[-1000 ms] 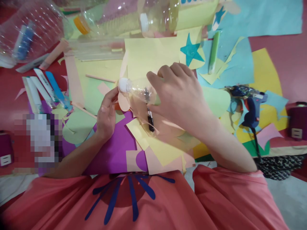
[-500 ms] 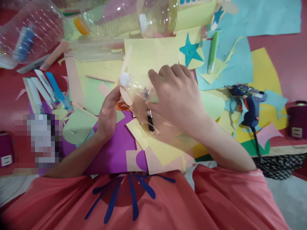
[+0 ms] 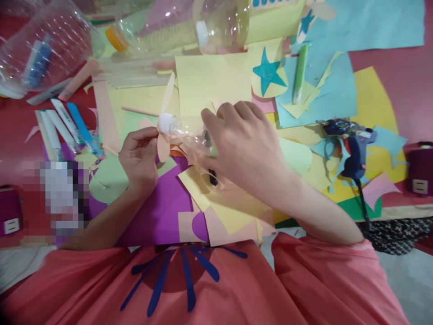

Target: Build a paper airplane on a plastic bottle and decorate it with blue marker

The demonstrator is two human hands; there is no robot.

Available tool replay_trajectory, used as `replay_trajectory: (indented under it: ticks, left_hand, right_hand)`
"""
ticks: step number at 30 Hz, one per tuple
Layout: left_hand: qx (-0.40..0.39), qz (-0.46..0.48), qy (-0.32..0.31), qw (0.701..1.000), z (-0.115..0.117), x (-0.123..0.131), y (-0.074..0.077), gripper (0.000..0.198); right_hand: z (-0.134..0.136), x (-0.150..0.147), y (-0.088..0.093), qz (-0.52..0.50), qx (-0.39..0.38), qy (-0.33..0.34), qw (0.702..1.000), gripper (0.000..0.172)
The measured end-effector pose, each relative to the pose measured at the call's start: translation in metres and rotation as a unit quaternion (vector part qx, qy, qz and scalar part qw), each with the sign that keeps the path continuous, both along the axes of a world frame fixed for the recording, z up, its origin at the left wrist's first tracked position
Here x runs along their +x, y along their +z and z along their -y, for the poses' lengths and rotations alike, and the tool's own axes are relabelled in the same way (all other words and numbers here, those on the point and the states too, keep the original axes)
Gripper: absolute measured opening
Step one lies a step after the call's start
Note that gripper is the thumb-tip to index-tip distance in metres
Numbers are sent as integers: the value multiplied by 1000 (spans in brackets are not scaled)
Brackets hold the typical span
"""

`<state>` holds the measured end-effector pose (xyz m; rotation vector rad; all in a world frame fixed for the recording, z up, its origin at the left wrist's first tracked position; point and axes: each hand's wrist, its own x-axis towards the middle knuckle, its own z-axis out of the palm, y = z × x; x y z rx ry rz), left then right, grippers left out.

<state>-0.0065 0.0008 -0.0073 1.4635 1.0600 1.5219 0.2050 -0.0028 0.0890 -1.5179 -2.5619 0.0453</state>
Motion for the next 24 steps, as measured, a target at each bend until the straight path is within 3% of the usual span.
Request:
replay_trajectory:
  ticks: [5,12,20,24]
  left_hand:
    - [14,-5,0,1000,-3,0,3,9]
    - [77,-47,5,996,-5,-3,4,8]
    - [145,-164,-3,976,-8,-11,-4,9]
    - [127,-139,-38,981,-9,-9,-3,6]
  right_hand:
    - [7,-2,5,-40,0,-6,999,32]
    - [8,3,8,-9,-14,19,1000,33]
    - [-1,10,7,5,-53,54,997,28]
    - [-3,11,5,15,-44,55,997,35]
